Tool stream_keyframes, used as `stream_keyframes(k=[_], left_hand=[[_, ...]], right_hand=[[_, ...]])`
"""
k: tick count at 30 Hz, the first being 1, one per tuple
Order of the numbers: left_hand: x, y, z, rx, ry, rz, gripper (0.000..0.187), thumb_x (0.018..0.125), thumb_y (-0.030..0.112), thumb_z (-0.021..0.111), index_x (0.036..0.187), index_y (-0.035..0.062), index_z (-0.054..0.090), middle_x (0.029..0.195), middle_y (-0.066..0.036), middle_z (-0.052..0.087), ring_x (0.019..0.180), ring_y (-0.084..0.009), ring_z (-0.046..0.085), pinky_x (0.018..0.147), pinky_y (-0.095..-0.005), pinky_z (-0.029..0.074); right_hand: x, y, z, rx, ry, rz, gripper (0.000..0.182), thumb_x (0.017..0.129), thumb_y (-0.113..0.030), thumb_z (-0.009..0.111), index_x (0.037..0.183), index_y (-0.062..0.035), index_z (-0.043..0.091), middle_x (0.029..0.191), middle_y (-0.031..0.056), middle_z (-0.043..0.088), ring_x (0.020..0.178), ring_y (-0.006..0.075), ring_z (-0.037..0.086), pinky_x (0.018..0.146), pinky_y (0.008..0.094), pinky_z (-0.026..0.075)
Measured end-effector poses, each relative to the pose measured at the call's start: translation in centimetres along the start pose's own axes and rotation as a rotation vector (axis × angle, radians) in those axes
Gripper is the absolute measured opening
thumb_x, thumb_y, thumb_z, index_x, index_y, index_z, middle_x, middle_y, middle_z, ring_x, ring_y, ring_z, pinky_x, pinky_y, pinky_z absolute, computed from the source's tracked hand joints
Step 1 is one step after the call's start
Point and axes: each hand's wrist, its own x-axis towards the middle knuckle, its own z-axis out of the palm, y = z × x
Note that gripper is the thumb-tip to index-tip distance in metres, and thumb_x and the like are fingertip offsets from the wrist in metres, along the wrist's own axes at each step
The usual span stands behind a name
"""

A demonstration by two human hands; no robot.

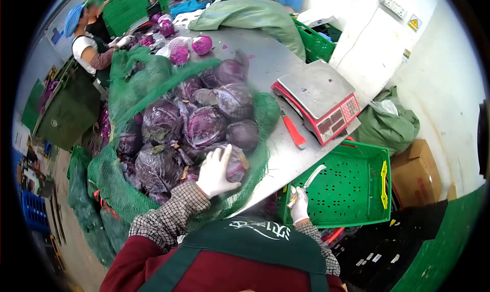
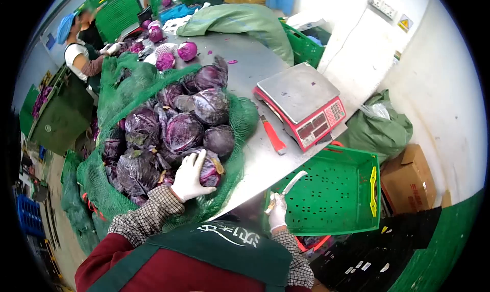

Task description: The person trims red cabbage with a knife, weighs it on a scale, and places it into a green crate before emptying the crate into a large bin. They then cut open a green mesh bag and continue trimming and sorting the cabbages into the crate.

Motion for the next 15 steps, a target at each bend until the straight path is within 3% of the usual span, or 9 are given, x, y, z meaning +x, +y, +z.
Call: stream_keyframes(k=[2, 4, 7, 8, 11, 12, 15], left_hand=[[0.1, -1.3, 0.2, -0.112, 0.031, -0.009, 0.119, 0.054, 0.042, 0.083, 0.147, 0.0061, 0.019, 0.13, -0.027, 0.039, 0.118, -0.0441, 0.042, 0.1, -0.0492, 0.039], [0.3, -2.4, 0.3, -0.204, 0.039, -0.035, 0.119, 0.053, 0.043, 0.084, 0.146, 0.0031, 0.021, 0.134, -0.026, 0.039, 0.124, -0.0397, 0.04, 0.105, -0.0432, 0.036], [0.7, -3.3, 0.9, -0.592, 0.041, -0.175, 0.12, 0.052, 0.038, 0.088, 0.144, -0.004, 0.023, 0.135, -0.023, 0.042, 0.126, -0.0331, 0.043, 0.108, -0.0367, 0.034], [0.8, -3.3, 0.9, -0.8, 0.037, -0.215, 0.115, 0.055, 0.028, 0.089, 0.143, -0.0061, 0.023, 0.135, -0.021, 0.044, 0.124, -0.0288, 0.046, 0.106, -0.0348, 0.037], [1.1, -4.1, 1.9, -1.171, 0.046, -0.409, 0.101, 0.063, 0.014, 0.086, 0.141, -0.0094, 0.026, 0.133, -0.019, 0.046, 0.119, -0.0235, 0.05, 0.102, -0.0342, 0.041], [1.0, -4.1, 1.8, -1.267, 0.061, -0.472, 0.087, 0.069, 0.012, 0.082, 0.139, -0.0065, 0.034, 0.13, -0.016, 0.05, 0.117, -0.022, 0.051, 0.101, -0.0332, 0.041], [0.2, -2.9, -1.0, -1.633, 0.003, -0.337, 0.063, 0.076, 0.012, 0.074, 0.132, 0.0009, 0.048, 0.122, -0.008, 0.057, 0.114, -0.0186, 0.053, 0.1, -0.0331, 0.041]], right_hand=[[-0.9, -1.2, -0.8, -0.016, 0.037, 0.033, 0.027, 0.094, -0.028, 0.051, 0.107, -0.0051, 0.06, 0.104, 0.0057, 0.063, 0.094, 0.0146, 0.061, 0.078, 0.0281, 0.048], [-1.3, -1.3, -2.4, -0.028, 0.03, 0.0, 0.027, 0.095, -0.027, 0.051, 0.108, -0.0044, 0.057, 0.114, 0.0103, 0.064, 0.102, 0.0169, 0.062, 0.084, 0.0315, 0.049], [-2.7, -2.0, -4.3, 0.018, 0.026, -0.061, 0.023, 0.095, -0.022, 0.052, 0.105, -0.0022, 0.052, 0.112, 0.0146, 0.063, 0.099, 0.0215, 0.063, 0.086, 0.035, 0.05], [-2.9, -2.1, -4.8, 0.042, 0.018, -0.075, 0.02, 0.095, -0.021, 0.052, 0.102, -0.0021, 0.052, 0.11, 0.0153, 0.064, 0.095, 0.0218, 0.064, 0.082, 0.0339, 0.052], [-3.9, -3.3, -4.3, 0.007, -0.023, -0.137, 0.019, 0.094, -0.021, 0.055, 0.099, -0.0028, 0.052, 0.102, 0.014, 0.066, 0.084, 0.0194, 0.066, 0.071, 0.0294, 0.053], [-4.9, -4.5, -3.4, -0.017, -0.027, -0.152, 0.021, 0.093, -0.021, 0.055, 0.101, -0.002, 0.054, 0.099, 0.0126, 0.066, 0.084, 0.0185, 0.065, 0.069, 0.029, 0.053], [-7.9, -8.5, -1.0, -0.165, -0.066, -0.175, 0.023, 0.093, -0.022, 0.056, 0.103, -0.0016, 0.06, 0.095, 0.0106, 0.066, 0.081, 0.0166, 0.065, 0.066, 0.027, 0.051]])
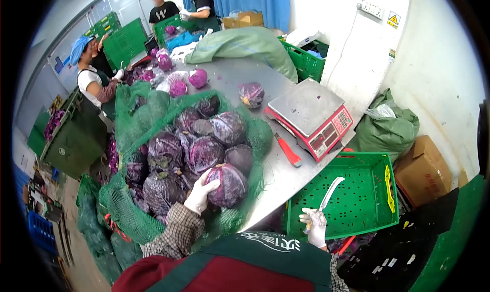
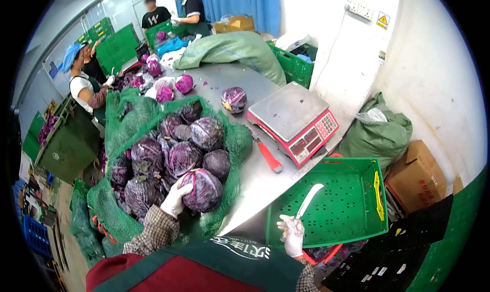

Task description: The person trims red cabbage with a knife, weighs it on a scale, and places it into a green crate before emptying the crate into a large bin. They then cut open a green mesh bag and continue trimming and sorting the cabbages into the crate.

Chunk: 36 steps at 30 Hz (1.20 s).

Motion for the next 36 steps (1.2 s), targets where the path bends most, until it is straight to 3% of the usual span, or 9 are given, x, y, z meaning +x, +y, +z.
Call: stream_keyframes(k=[5, 12, 14, 17, 23, 27, 29, 31, 36], left_hand=[[-1.2, 6.2, 8.7, 0.433, -0.333, 0.244, 0.109, 0.058, 0.026, 0.089, 0.144, -0.0012, 0.028, 0.134, -0.016, 0.046, 0.122, -0.0224, 0.047, 0.107, -0.0354, 0.035], [4.7, -3.5, 12.9, 1.129, -0.443, 0.173, 0.111, 0.058, 0.041, 0.085, 0.141, -0.0064, 0.028, 0.131, -0.025, 0.047, 0.123, -0.0297, 0.049, 0.106, -0.0343, 0.037], [4.9, -3.7, 13.7, 1.283, -0.48, 0.219, 0.113, 0.057, 0.048, 0.082, 0.141, -0.006, 0.029, 0.131, -0.028, 0.044, 0.122, -0.036, 0.047, 0.105, -0.0373, 0.037], [4.0, -2.9, 15.7, 1.443, -0.473, 0.207, 0.112, 0.059, 0.05, 0.081, 0.141, -0.0055, 0.029, 0.132, -0.029, 0.04, 0.121, -0.04, 0.046, 0.105, -0.0377, 0.037], [3.1, -5.1, 16.8, 1.538, -0.575, 0.467, 0.107, 0.06, 0.055, 0.08, 0.138, -0.0031, 0.033, 0.134, -0.03, 0.036, 0.126, -0.045, 0.036, 0.107, -0.0475, 0.033], [3.5, -4.8, 16.9, 1.508, -0.51, 0.38, 0.106, 0.058, 0.052, 0.081, 0.138, -0.0004, 0.035, 0.135, -0.027, 0.038, 0.125, -0.0436, 0.038, 0.105, -0.0461, 0.036], [3.9, -4.9, 16.6, 1.504, -0.496, 0.381, 0.105, 0.058, 0.053, 0.08, 0.137, -0.0004, 0.037, 0.135, -0.027, 0.039, 0.125, -0.0426, 0.039, 0.105, -0.0454, 0.037], [4.1, -5.0, 16.8, 1.506, -0.493, 0.378, 0.104, 0.058, 0.054, 0.08, 0.136, -0.0006, 0.037, 0.134, -0.027, 0.04, 0.125, -0.0421, 0.04, 0.105, -0.0448, 0.037], [4.5, -4.7, 17.1, 1.499, -0.497, 0.374, 0.102, 0.058, 0.054, 0.079, 0.135, -0.001, 0.04, 0.133, -0.025, 0.042, 0.122, -0.0413, 0.043, 0.103, -0.0441, 0.038]], right_hand=[[-0.1, -2.0, 0.6, -0.159, -0.14, -0.18, 0.022, 0.095, -0.02, 0.053, 0.105, -0.0018, 0.059, 0.091, 0.0086, 0.066, 0.075, 0.0132, 0.062, 0.062, 0.0234, 0.048], [-0.5, -4.7, 2.7, -0.149, -0.111, -0.049, 0.03, 0.094, -0.016, 0.055, 0.12, -0.0005, 0.052, 0.077, 0.0014, 0.057, 0.061, 0.0056, 0.052, 0.052, 0.0211, 0.042], [0.4, -1.1, 0.7, -0.41, -0.028, -0.228, 0.031, 0.095, -0.016, 0.054, 0.12, 0.0007, 0.051, 0.083, 0.0051, 0.057, 0.062, 0.0097, 0.055, 0.058, 0.0252, 0.045], [-0.9, -2.0, 0.3, -0.38, -0.061, -0.109, 0.028, 0.096, -0.018, 0.051, 0.117, 0.0006, 0.049, 0.083, 0.0064, 0.054, 0.064, 0.0129, 0.057, 0.061, 0.0285, 0.048], [-1.2, -3.2, 0.2, -0.083, -0.175, 0.159, 0.01, 0.092, -0.008, 0.055, 0.099, -0.0053, 0.049, 0.081, 0.0025, 0.053, 0.067, 0.0079, 0.056, 0.058, 0.0206, 0.045], [-1.2, -1.2, 0.1, -0.761, -0.018, -0.251, 0.029, 0.09, -0.025, 0.055, 0.112, -0.0062, 0.051, 0.101, 0.0171, 0.063, 0.092, 0.0369, 0.062, 0.08, 0.0409, 0.049], [-0.3, 1.3, -0.2, -0.648, -0.085, -0.127, 0.024, 0.089, -0.021, 0.052, 0.108, -0.0057, 0.052, 0.093, 0.0141, 0.058, 0.083, 0.0329, 0.055, 0.074, 0.039, 0.046], [-0.4, 2.2, -0.5, -0.748, -0.167, -0.195, 0.012, 0.089, -0.007, 0.054, 0.101, -0.0033, 0.052, 0.076, 0.004, 0.053, 0.057, 0.0139, 0.049, 0.057, 0.0249, 0.044], [-0.7, 2.5, -0.3, -0.875, -0.208, -0.314, 0.022, 0.085, -0.013, 0.059, 0.104, -0.0045, 0.052, 0.078, 0.01, 0.056, 0.069, 0.0248, 0.059, 0.064, 0.0313, 0.049]])
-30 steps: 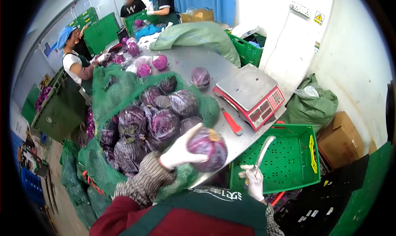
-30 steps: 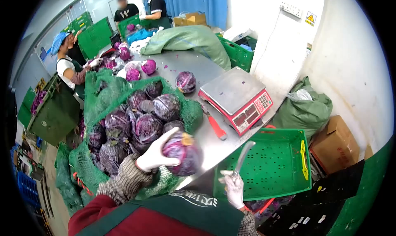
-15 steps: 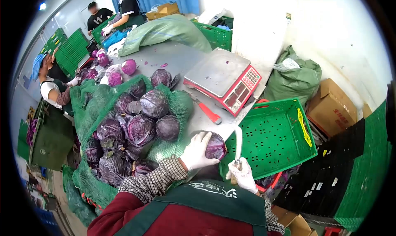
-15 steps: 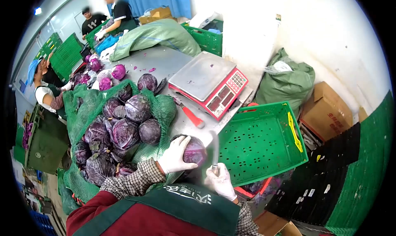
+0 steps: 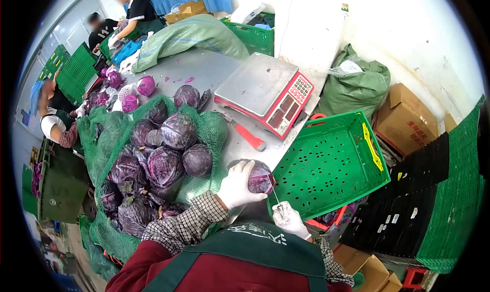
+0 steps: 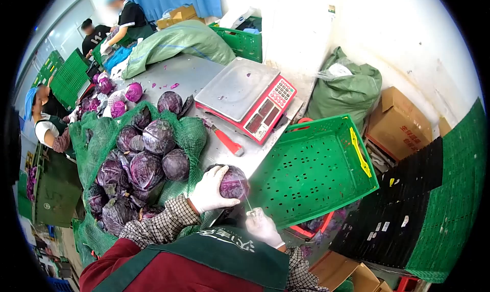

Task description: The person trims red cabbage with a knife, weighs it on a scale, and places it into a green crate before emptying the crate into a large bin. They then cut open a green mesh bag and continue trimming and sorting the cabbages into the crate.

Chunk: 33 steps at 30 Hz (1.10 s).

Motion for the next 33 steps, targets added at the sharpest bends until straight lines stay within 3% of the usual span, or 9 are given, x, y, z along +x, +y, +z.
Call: stream_keyframes(k=[3, 4, 13, 18, 20, 22, 29, 31, 33], left_hand=[[0.4, 0.1, 0.0, 0.008, -0.011, -0.005, 0.101, 0.058, 0.054, 0.079, 0.134, -0.001, 0.041, 0.131, -0.025, 0.043, 0.12, -0.0409, 0.045, 0.102, -0.0444, 0.04], [0.6, 0.3, -0.1, 0.017, -0.015, -0.005, 0.101, 0.058, 0.055, 0.079, 0.133, -0.001, 0.041, 0.131, -0.025, 0.043, 0.12, -0.0407, 0.045, 0.101, -0.0445, 0.04], [1.7, 0.2, 0.9, 0.087, 0.029, -0.067, 0.101, 0.059, 0.06, 0.074, 0.134, -0.0002, 0.041, 0.128, -0.025, 0.046, 0.118, -0.0406, 0.047, 0.096, -0.0443, 0.044], [-0.7, 0.8, 1.8, 0.149, 0.156, 0.097, 0.096, 0.059, 0.051, 0.079, 0.132, 0.0009, 0.043, 0.131, -0.025, 0.043, 0.12, -0.0401, 0.045, 0.098, -0.044, 0.043], [-2.4, -0.6, 2.4, 0.025, 0.247, 0.156, 0.096, 0.058, 0.046, 0.082, 0.132, 0.0007, 0.043, 0.133, -0.025, 0.042, 0.122, -0.0398, 0.043, 0.101, -0.0438, 0.041], [-4.0, -3.3, 2.9, -0.127, 0.338, 0.298, 0.097, 0.058, 0.04, 0.084, 0.134, 0.0005, 0.039, 0.136, -0.023, 0.039, 0.126, -0.0411, 0.038, 0.104, -0.0465, 0.037], [-6.2, -2.9, 1.4, -0.169, 0.283, 0.131, 0.113, 0.054, 0.04, 0.088, 0.141, -0.0006, 0.028, 0.139, -0.028, 0.03, 0.13, -0.0436, 0.031, 0.108, -0.0468, 0.032], [-5.2, -3.7, 1.9, -0.136, 0.188, 0.111, 0.111, 0.056, 0.042, 0.086, 0.141, 0.0004, 0.029, 0.141, -0.026, 0.031, 0.13, -0.0425, 0.032, 0.109, -0.0449, 0.031], [-4.6, -5.1, 1.5, -0.177, 0.141, 0.07, 0.109, 0.058, 0.043, 0.084, 0.141, 0.0005, 0.028, 0.142, -0.027, 0.03, 0.132, -0.0425, 0.031, 0.111, -0.0447, 0.029]], right_hand=[[0.3, 0.7, 0.7, 0.155, 0.04, 0.103, 0.019, 0.082, -0.013, 0.06, 0.098, -0.0045, 0.054, 0.082, 0.0111, 0.055, 0.072, 0.027, 0.059, 0.065, 0.0327, 0.049], [0.7, 0.5, 0.2, 0.035, 0.01, 0.003, 0.023, 0.089, -0.022, 0.047, 0.096, -0.0002, 0.049, 0.082, 0.0238, 0.06, 0.074, 0.0446, 0.06, 0.068, 0.0513, 0.049], [6.0, 3.0, -0.1, -0.237, -0.047, 0.089, 0.021, 0.086, -0.018, 0.051, 0.093, 0.0021, 0.053, 0.075, 0.0257, 0.064, 0.072, 0.0437, 0.064, 0.067, 0.0502, 0.053], [8.0, -0.4, -0.6, -0.132, -0.069, 0.334, 0.034, 0.086, -0.013, 0.049, 0.115, 0.0036, 0.054, 0.106, 0.0307, 0.06, 0.096, 0.0449, 0.061, 0.086, 0.0467, 0.049], [6.5, 1.9, 1.8, -0.004, 0.016, 0.179, 0.041, 0.09, -0.018, 0.046, 0.125, 0.002, 0.047, 0.102, 0.0255, 0.064, 0.098, 0.0387, 0.062, 0.087, 0.0404, 0.05], [5.8, -4.0, -0.9, 0.378, -0.181, 0.529, 0.049, 0.09, -0.015, 0.042, 0.138, -0.0055, 0.039, 0.112, 0.0224, 0.061, 0.101, 0.0344, 0.06, 0.087, 0.0347, 0.049], [6.1, -5.2, -0.8, -0.103, 0.374, -0.439, 0.052, 0.083, -0.007, 0.05, 0.134, 0.0001, 0.044, 0.105, 0.0211, 0.059, 0.094, 0.0333, 0.058, 0.08, 0.0368, 0.049], [6.0, -4.9, -1.7, 0.094, 0.403, -0.327, 0.037, 0.089, -0.013, 0.055, 0.121, 0.0041, 0.049, 0.098, 0.0073, 0.06, 0.076, 0.0129, 0.057, 0.066, 0.0233, 0.049], [5.2, -2.3, -4.2, 0.31, 0.397, -0.02, 0.033, 0.087, -0.009, 0.054, 0.119, 0.0, 0.051, 0.085, 0.0044, 0.056, 0.063, 0.012, 0.052, 0.054, 0.0233, 0.044]])
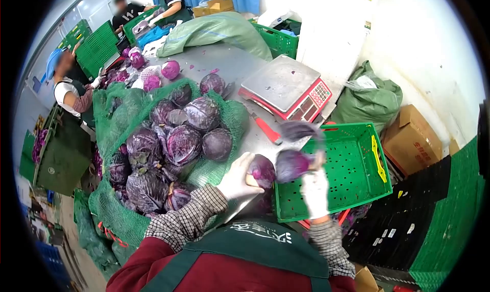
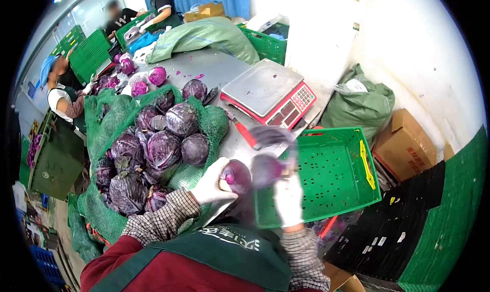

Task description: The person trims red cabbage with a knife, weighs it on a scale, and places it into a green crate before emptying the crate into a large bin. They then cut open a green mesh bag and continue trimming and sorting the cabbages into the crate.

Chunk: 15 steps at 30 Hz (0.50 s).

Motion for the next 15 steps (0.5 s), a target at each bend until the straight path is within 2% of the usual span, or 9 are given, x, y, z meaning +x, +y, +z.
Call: stream_keyframes(k=[3, 4, 5, 6, 8, 11, 13, 14, 15], left_hand=[[1.6, -1.5, -0.3, -0.183, -0.041, -0.139, 0.117, 0.055, 0.041, 0.089, 0.14, -0.0076, 0.024, 0.141, -0.027, 0.031, 0.134, -0.0364, 0.031, 0.112, -0.0391, 0.026], [2.3, -1.9, -0.2, -0.258, -0.066, -0.176, 0.119, 0.054, 0.041, 0.089, 0.141, -0.0079, 0.023, 0.142, -0.028, 0.029, 0.135, -0.0363, 0.03, 0.113, -0.0391, 0.026], [2.9, -1.0, -1.0, -0.132, -0.099, -0.17, 0.124, 0.054, 0.043, 0.088, 0.143, -0.0075, 0.018, 0.143, -0.029, 0.027, 0.136, -0.0375, 0.027, 0.113, -0.04, 0.025], [3.3, -1.3, -0.7, -0.097, -0.108, -0.141, 0.128, 0.052, 0.047, 0.088, 0.143, -0.0075, 0.016, 0.145, -0.03, 0.024, 0.138, -0.0391, 0.023, 0.113, -0.0408, 0.024], [3.5, 0.3, -1.0, 0.055, -0.16, -0.102, 0.133, 0.052, 0.054, 0.084, 0.146, -0.0049, 0.01, 0.146, -0.032, 0.02, 0.136, -0.0421, 0.028, 0.111, -0.0439, 0.029], [4.8, 4.3, -1.7, 0.309, -0.296, -0.136, 0.134, 0.052, 0.06, 0.082, 0.144, -0.0072, 0.012, 0.14, -0.036, 0.03, 0.125, -0.0449, 0.042, 0.102, -0.0456, 0.04], [4.8, 5.8, -3.1, 0.248, -0.415, -0.235, 0.134, 0.051, 0.063, 0.08, 0.143, -0.0082, 0.015, 0.133, -0.037, 0.037, 0.116, -0.0464, 0.05, 0.093, -0.0459, 0.046], [5.0, 6.1, -3.6, 0.215, -0.471, -0.282, 0.134, 0.051, 0.065, 0.079, 0.143, -0.0087, 0.016, 0.13, -0.038, 0.041, 0.112, -0.0472, 0.053, 0.089, -0.046, 0.049], [4.2, 5.8, -3.5, 0.278, -0.451, -0.227, 0.135, 0.05, 0.068, 0.078, 0.141, -0.0107, 0.018, 0.123, -0.038, 0.046, 0.102, -0.0474, 0.058, 0.081, -0.045, 0.052]], right_hand=[[0.4, 5.8, -7.3, -0.084, 0.025, 0.502, 0.03, 0.085, -0.005, 0.052, 0.116, -0.006, 0.053, 0.065, 0.0, 0.052, 0.043, 0.0106, 0.046, 0.035, 0.0233, 0.035], [-0.2, 8.2, -8.1, -0.128, 0.043, 0.398, 0.033, 0.088, -0.009, 0.054, 0.121, -0.005, 0.052, 0.069, 0.0015, 0.056, 0.041, 0.0099, 0.044, 0.035, 0.023, 0.035], [-0.9, 10.6, -8.8, -0.175, 0.063, 0.295, 0.037, 0.09, -0.013, 0.055, 0.126, -0.004, 0.05, 0.072, 0.003, 0.061, 0.038, 0.0092, 0.042, 0.034, 0.0228, 0.035], [-1.7, 7.8, -7.9, -0.046, 0.026, 0.324, 0.04, 0.091, -0.018, 0.057, 0.127, -0.0028, 0.05, 0.074, 0.0028, 0.062, 0.038, 0.0071, 0.041, 0.034, 0.0218, 0.033], [-2.6, 1.2, -5.0, 0.253, -0.018, 0.387, 0.042, 0.092, -0.023, 0.059, 0.127, -0.0016, 0.05, 0.077, 0.0019, 0.064, 0.04, 0.0038, 0.039, 0.036, 0.0195, 0.03], [-2.1, -1.5, 0.0, 0.199, -0.153, 0.234, 0.041, 0.093, -0.025, 0.058, 0.125, -0.0009, 0.051, 0.076, 0.0026, 0.061, 0.042, 0.0063, 0.044, 0.04, 0.0218, 0.034], [-2.2, 0.5, 2.9, 0.146, -0.189, 0.047, 0.042, 0.094, -0.025, 0.057, 0.126, 0.0005, 0.05, 0.071, 0.0052, 0.056, 0.044, 0.0083, 0.047, 0.041, 0.0241, 0.038], [-2.3, -2.3, 3.6, 0.313, -0.22, 0.279, 0.043, 0.094, -0.025, 0.057, 0.127, 0.0016, 0.049, 0.07, 0.0054, 0.055, 0.044, 0.0087, 0.048, 0.042, 0.0244, 0.038], [-1.8, -2.2, 3.6, 0.266, -0.245, 0.281, 0.046, 0.093, -0.025, 0.056, 0.129, 0.0011, 0.047, 0.079, 0.0089, 0.057, 0.048, 0.0103, 0.049, 0.045, 0.0252, 0.041]])
